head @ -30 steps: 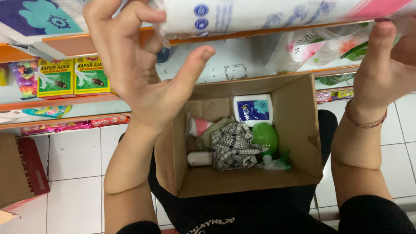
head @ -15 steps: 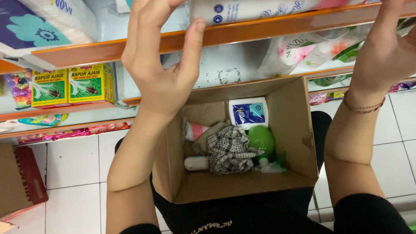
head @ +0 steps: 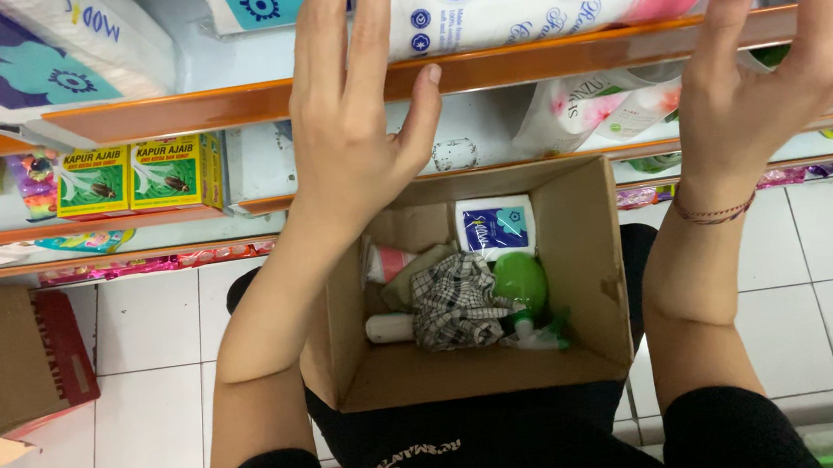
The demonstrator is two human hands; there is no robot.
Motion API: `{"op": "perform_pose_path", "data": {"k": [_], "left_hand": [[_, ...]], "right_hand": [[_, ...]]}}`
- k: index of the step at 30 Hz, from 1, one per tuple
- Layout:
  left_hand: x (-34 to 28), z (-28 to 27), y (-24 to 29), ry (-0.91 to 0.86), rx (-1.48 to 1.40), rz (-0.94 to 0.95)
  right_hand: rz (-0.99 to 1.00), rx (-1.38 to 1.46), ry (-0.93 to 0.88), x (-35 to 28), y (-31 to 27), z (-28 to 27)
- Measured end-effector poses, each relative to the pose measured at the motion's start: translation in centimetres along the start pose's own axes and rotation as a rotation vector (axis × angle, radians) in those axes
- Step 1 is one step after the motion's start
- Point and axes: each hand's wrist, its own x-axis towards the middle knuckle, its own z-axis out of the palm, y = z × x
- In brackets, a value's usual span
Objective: The person wipes various packaged items like cotton pads and wipes with a cloth before placing them back into a cardboard box and then onto a store shelf.
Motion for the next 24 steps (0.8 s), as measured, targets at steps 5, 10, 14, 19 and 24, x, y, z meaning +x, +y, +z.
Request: {"op": "perform_pose_path", "data": {"k": [5,10,14,19,24], "left_hand": [[0.1,0.6,0.1,-0.036,0.079,-0.011],[-0.2,0.9,0.2,-0.043,0.086,-0.066],[-0.5,0.7,0.4,0.016,0.016,-0.065],[-0.7,-0.3,1.3,0.003,-0.009,-0.083],[-2.1,-1.6,2.5,-0.016,0.031,0.105]], "right_hand": [[-0.073,-0.098,-0.106,-0.8,1.4,0.0],[-0.021,0.028,-0.144,-1.2,1.8,-0.4],[0.020,0.035,-0.143,-2.0,1.4,-0.9],[0.005,0.010,-0.098,-2.2,0.9,-1.5],[-0.061,0.224,-0.066,-3.5,-0.2,-3.0]]}}
